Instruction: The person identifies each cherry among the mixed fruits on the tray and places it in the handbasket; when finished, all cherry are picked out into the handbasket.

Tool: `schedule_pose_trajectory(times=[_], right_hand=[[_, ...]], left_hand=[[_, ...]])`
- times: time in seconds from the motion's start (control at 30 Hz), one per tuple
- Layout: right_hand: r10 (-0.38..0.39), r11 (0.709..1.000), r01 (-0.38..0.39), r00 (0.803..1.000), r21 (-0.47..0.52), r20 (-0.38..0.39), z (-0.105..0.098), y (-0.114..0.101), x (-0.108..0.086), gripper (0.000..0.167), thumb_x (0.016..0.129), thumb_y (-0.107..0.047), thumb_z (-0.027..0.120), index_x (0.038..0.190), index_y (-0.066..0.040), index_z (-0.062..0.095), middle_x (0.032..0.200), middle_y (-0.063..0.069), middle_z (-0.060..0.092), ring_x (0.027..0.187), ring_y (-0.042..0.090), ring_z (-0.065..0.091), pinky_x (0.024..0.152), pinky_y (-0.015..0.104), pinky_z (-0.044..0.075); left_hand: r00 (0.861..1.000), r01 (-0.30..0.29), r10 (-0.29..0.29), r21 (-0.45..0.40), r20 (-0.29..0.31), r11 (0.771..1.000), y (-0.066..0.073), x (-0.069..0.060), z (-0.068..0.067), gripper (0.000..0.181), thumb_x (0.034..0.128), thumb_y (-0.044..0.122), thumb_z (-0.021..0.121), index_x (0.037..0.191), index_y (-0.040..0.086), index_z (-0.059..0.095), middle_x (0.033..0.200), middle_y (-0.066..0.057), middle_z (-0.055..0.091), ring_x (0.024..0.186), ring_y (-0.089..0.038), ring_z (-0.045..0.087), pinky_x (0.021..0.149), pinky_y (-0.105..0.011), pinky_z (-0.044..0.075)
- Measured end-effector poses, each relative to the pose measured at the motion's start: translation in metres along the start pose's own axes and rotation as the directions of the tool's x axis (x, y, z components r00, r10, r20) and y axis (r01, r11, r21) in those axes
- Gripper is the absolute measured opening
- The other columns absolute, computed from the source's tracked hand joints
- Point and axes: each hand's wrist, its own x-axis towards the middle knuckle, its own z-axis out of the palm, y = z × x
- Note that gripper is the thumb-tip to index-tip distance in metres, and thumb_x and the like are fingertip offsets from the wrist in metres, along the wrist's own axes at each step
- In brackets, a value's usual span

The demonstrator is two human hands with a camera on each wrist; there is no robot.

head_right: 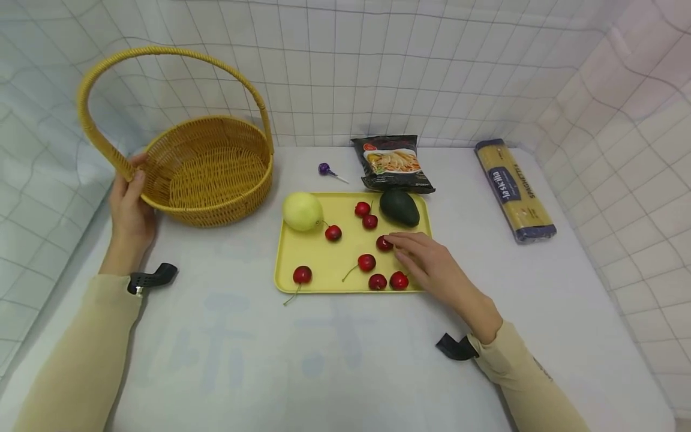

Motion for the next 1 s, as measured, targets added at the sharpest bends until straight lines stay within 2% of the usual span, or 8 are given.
schedule_pose_trajectory(times=[0.07, 0.23, 0.37, 0.57, 0.67, 0.8, 1.0], right_hand=[[-0.016, 1.0, 0.017, 1.0, 0.013, -0.017, 0.0, -0.001, 0.001, 0.047, 0.097, -0.003, 0.073, 0.143, -0.012, 0.066, 0.139, 0.005, 0.07, 0.122, 0.023, 0.067, 0.105, 0.023, 0.048], [-0.025, 0.999, 0.026, 0.999, 0.035, -0.03, -0.002, -0.005, 0.007, 0.051, 0.094, -0.002, 0.076, 0.143, -0.011, 0.066, 0.135, 0.005, 0.072, 0.108, 0.02, 0.071, 0.091, 0.032, 0.056], [0.013, 1.0, -0.014, 0.999, 0.024, 0.04, -0.004, -0.009, 0.009, 0.047, 0.097, -0.006, 0.075, 0.143, -0.011, 0.066, 0.136, 0.006, 0.071, 0.109, 0.019, 0.071, 0.09, 0.039, 0.058], [0.042, 0.998, -0.035, 0.988, -0.052, 0.147, -0.006, -0.014, 0.017, 0.045, 0.099, -0.012, 0.074, 0.143, -0.01, 0.065, 0.138, 0.01, 0.069, 0.122, 0.027, 0.065, 0.097, 0.049, 0.055], [0.056, 0.995, -0.041, 0.982, -0.088, 0.178, -0.007, -0.015, 0.022, 0.041, 0.099, -0.012, 0.074, 0.139, -0.01, 0.068, 0.134, 0.01, 0.071, 0.116, 0.027, 0.066, 0.095, 0.049, 0.056], [0.074, 0.995, -0.058, 0.978, -0.085, 0.197, -0.007, -0.017, 0.028, 0.037, 0.098, -0.011, 0.075, 0.135, -0.01, 0.071, 0.127, 0.009, 0.073, 0.104, 0.022, 0.068, 0.089, 0.045, 0.057], [0.075, 0.996, -0.064, 0.98, -0.066, 0.185, -0.005, -0.016, 0.03, 0.036, 0.096, -0.01, 0.078, 0.132, -0.009, 0.072, 0.12, 0.006, 0.074, 0.098, 0.019, 0.067, 0.085, 0.042, 0.058]], left_hand=[[1.0, -0.005, 0.005, 0.014, 0.007, 1.0, 0.002, 0.001, 0.001, 0.037, 0.1051, 0.012, 0.061, 0.141, 0.007, 0.062, 0.144, -0.009, 0.056, 0.122, -0.021, 0.051, 0.1, -0.029, 0.039], [0.999, -0.007, 0.006, 0.015, 0.037, 1.0, 0.005, 0.002, 0.004, 0.037, 0.106, 0.012, 0.06, 0.143, 0.006, 0.062, 0.143, -0.009, 0.056, 0.125, -0.021, 0.051, 0.103, -0.03, 0.038], [0.999, 0.012, -0.014, 0.032, 0.052, 0.999, 0.004, 0.001, 0.004, 0.038, 0.1073, 0.013, 0.058, 0.145, 0.008, 0.061, 0.144, -0.008, 0.056, 0.127, -0.02, 0.05, 0.104, -0.028, 0.038], [0.999, 0.023, -0.024, 0.03, 0.035, 0.999, -0.001, -0.003, 0.001, 0.038, 0.1069, 0.013, 0.059, 0.145, 0.009, 0.061, 0.147, -0.007, 0.056, 0.126, -0.019, 0.05, 0.105, -0.029, 0.038], [0.999, 0.026, -0.028, 0.05, 0.034, 0.998, -0.003, -0.003, 0.001, 0.039, 0.107, 0.014, 0.059, 0.146, 0.01, 0.061, 0.148, -0.007, 0.055, 0.129, -0.02, 0.049, 0.108, -0.029, 0.037], [0.999, 0.028, -0.031, 0.089, 0.038, 0.996, -0.002, -0.003, 0.001, 0.039, 0.1075, 0.016, 0.059, 0.147, 0.012, 0.06, 0.15, -0.005, 0.053, 0.134, -0.019, 0.048, 0.11, -0.028, 0.036], [0.999, 0.041, -0.045, 0.098, 0.031, 0.994, 0.001, -0.002, -0.001, 0.039, 0.1079, 0.017, 0.059, 0.147, 0.015, 0.061, 0.151, -0.005, 0.053, 0.134, -0.018, 0.048, 0.109, -0.028, 0.037]])
